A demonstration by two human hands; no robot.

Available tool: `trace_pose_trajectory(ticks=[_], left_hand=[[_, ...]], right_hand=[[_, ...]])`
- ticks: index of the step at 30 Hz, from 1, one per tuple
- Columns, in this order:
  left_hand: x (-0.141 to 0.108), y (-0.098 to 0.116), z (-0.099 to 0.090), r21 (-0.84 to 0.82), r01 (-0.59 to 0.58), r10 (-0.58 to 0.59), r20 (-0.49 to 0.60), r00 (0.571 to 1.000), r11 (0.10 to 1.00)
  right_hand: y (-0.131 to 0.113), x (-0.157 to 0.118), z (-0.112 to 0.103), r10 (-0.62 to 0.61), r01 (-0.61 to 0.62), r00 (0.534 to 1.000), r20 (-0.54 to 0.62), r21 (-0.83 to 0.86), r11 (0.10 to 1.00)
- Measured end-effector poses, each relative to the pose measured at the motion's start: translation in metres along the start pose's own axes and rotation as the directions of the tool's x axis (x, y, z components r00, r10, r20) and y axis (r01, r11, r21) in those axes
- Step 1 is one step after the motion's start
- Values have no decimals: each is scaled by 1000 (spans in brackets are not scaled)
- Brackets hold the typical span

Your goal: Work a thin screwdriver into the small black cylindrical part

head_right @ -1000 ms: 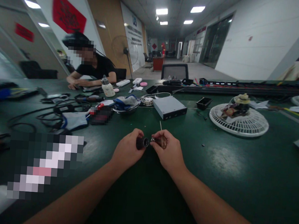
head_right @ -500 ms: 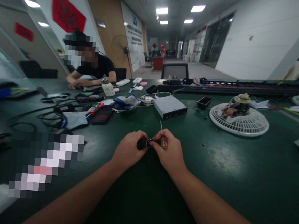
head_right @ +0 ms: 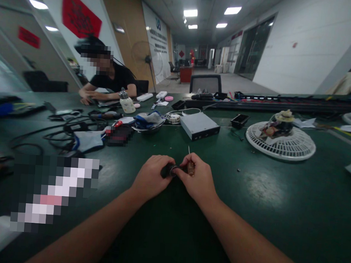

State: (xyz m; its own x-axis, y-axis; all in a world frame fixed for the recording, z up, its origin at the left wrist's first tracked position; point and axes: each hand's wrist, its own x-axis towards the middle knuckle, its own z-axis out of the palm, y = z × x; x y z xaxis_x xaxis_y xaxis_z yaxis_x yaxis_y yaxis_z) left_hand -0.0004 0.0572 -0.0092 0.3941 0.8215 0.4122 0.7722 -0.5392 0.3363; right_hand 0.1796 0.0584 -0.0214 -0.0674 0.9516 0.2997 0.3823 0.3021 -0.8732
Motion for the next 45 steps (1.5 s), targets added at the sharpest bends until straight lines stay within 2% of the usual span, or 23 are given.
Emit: trace_pose_trajectory(ticks=[5, 11, 13, 15, 21, 26, 32, 38, 45], left_hand=[[0, 0, 1, 32, 39, -38, -25, 999, 999], [1, -3, 3, 118, 182, -165, -139, 977, 976], [1, -5, 4, 147, 223, -200, -157, 967, 964], [1, -5, 4, 159, 246, -220, -165, 962, 956], [1, -3, 3, 131, 191, -171, -148, 974, 973], [1, -1, 2, 118, 176, -160, -135, 978, 977], [1, -2, 2, 112, 169, -153, -141, 978, 979], [1, -1, 1, 119, 183, -170, -110, 979, 976], [1, -1, 1, 117, 168, -154, -122, 981, 979]], right_hand=[[-3, 1, 1, -11, 11, 1000, -10, 5, 1000], [-3, -1, -1, 37, -1, 994, -102, 332, 943], [-3, -3, -4, 29, 30, 987, -161, 353, 935], [-3, -4, -6, 16, 46, 986, -167, 360, 932], [-1, -2, -4, 24, 10, 996, -81, 395, 919], [-4, -1, -4, -47, 30, 998, 35, 382, 924], [-4, -1, -3, 38, -21, 998, -41, 363, 932], [-7, -2, -3, -16, 3, 999, 28, 397, 918], [-3, -1, -1, 76, -59, 997, -27, 396, 917]])
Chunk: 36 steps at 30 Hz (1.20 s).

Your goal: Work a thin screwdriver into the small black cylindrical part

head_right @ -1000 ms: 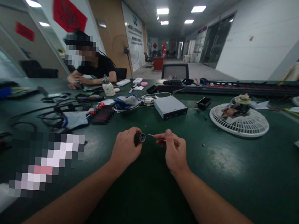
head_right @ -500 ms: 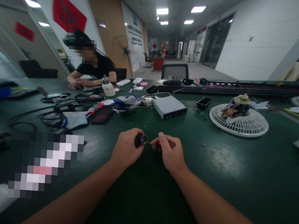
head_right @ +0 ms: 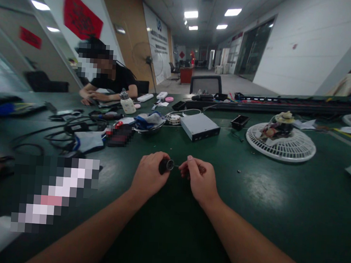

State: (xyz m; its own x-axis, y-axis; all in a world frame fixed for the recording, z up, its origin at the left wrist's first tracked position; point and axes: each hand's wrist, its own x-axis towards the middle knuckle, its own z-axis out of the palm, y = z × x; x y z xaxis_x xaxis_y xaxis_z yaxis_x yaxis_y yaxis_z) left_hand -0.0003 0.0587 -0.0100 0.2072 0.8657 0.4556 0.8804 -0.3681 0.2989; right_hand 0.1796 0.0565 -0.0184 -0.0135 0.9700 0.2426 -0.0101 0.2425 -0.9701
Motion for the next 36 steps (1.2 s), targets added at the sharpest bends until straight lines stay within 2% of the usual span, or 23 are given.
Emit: trace_pose_trajectory(ticks=[9, 16, 26, 33, 36], left_hand=[[-1, 0, -1, -7, 5, -5, 17, 1000, 1000], [-1, 0, -1, -4, -13, 13, 20, 1000, 1000], [-2, 1, -1, 55, -12, 13, -15, 1000, 998], [-1, -3, 0, -16, -19, 19, -1, 1000, 1000], [-1, -3, 0, -38, -14, 14, 5, 1000, 999]], right_hand=[[-3, -2, 0, -34, 30, 995, 97, 43, 999], [2, -1, 2, 18, -18, 1000, -6, 16, 1000], [1, 0, 0, -50, 44, 989, 141, 44, 998], [1, -2, 2, -35, 37, 998, 59, -30, 999], [0, -2, 2, -55, 56, 995, 79, 0, 998]])
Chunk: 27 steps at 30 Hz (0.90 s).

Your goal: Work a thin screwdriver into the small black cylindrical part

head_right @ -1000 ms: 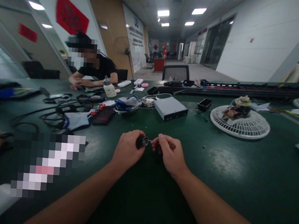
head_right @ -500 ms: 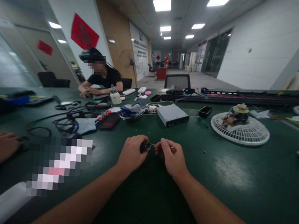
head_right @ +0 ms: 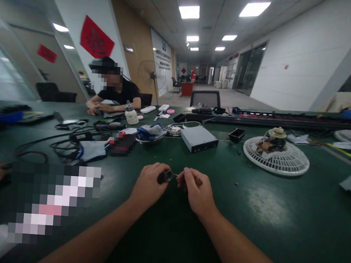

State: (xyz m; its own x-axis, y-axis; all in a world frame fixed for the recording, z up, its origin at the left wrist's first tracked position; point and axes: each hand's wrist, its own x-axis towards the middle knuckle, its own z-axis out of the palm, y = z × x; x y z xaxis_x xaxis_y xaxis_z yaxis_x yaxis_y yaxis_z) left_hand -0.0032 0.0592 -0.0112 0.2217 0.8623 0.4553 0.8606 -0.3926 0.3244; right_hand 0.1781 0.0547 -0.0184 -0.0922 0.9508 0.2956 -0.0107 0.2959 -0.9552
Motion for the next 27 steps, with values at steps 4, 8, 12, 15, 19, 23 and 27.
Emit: trace_pose_trajectory(ticks=[4, 8, 12, 15, 19, 23, 27], left_hand=[[0, 1, -1, 22, 7, -7, -9, 1000, 1000], [0, 2, -1, 26, 1, -1, -6, 1000, 1000], [-1, 0, 0, -7, -6, 6, -13, 1000, 1000], [0, -1, 2, -23, -7, 6, -13, 1000, 1000], [0, -2, 2, -11, -10, 10, -6, 1000, 1000], [-1, -2, 1, -2, -30, 30, -16, 999, 1000], [-1, -2, 2, -10, -41, 41, -13, 999, 999]], right_hand=[[-2, 0, -1, -9, 7, 997, 71, 30, 1000], [-2, -1, -1, 18, -18, 999, 42, 5, 1000], [0, -1, 0, 49, -50, 998, -49, -22, 999], [0, -1, -1, 35, -35, 999, -37, -1, 999], [-1, -1, -2, 16, -16, 1000, 18, 21, 1000], [-1, -1, -1, 33, -34, 998, 47, 10, 999], [2, -1, -1, 45, -46, 998, -54, -18, 999]])
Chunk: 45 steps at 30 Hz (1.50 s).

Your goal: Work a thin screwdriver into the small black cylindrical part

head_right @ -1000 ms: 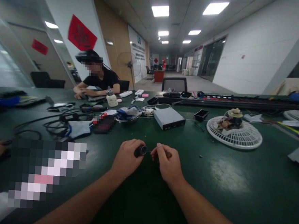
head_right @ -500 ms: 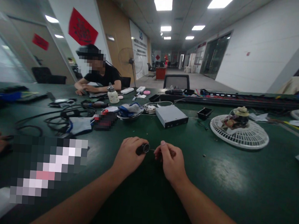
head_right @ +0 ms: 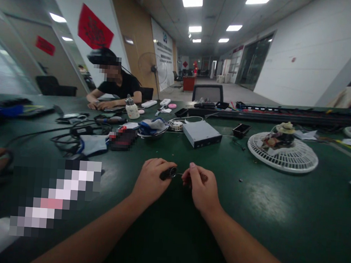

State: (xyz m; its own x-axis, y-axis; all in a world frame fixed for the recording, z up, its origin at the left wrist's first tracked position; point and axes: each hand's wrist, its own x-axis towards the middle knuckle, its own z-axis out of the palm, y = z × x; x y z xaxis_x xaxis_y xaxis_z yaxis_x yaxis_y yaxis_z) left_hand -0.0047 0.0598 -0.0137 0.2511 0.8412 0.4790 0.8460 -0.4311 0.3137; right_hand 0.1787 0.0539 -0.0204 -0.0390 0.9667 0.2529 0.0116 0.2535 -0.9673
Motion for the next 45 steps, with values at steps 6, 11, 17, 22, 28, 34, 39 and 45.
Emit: trace_pose_trajectory(ticks=[6, 11, 17, 22, 28, 34, 39, 45], left_hand=[[0, -2, 1, -24, 21, -20, 30, 999, 999], [0, -1, 0, 4, 19, -19, 21, 1000, 1000], [0, 0, 1, 23, -3, 3, 17, 1000, 1000], [-1, -2, 2, 27, 0, 0, 21, 1000, 1000], [-1, 0, 0, 78, 51, -50, -9, 999, 996], [0, 1, 1, 73, 124, -120, -55, 991, 990], [0, 0, 4, -5, 129, -129, -66, 989, 992], [1, 1, 4, -28, 131, -133, -69, 989, 991]], right_hand=[[-1, 0, -1, -40, 40, 999, -1, 21, 999], [-4, 1, -1, -11, 10, 997, 74, 17, 1000], [-3, -1, 0, -3, 0, 998, -64, -53, 999], [-5, -2, 0, -52, 54, 997, 52, -32, 998], [-7, -3, 0, -84, 78, 995, -52, -104, 992], [-3, -1, 0, -112, 67, 981, -159, -265, 962], [1, -1, 4, -157, 197, 980, 120, -666, 719], [0, -1, 4, -78, 164, 983, 164, -620, 767]])
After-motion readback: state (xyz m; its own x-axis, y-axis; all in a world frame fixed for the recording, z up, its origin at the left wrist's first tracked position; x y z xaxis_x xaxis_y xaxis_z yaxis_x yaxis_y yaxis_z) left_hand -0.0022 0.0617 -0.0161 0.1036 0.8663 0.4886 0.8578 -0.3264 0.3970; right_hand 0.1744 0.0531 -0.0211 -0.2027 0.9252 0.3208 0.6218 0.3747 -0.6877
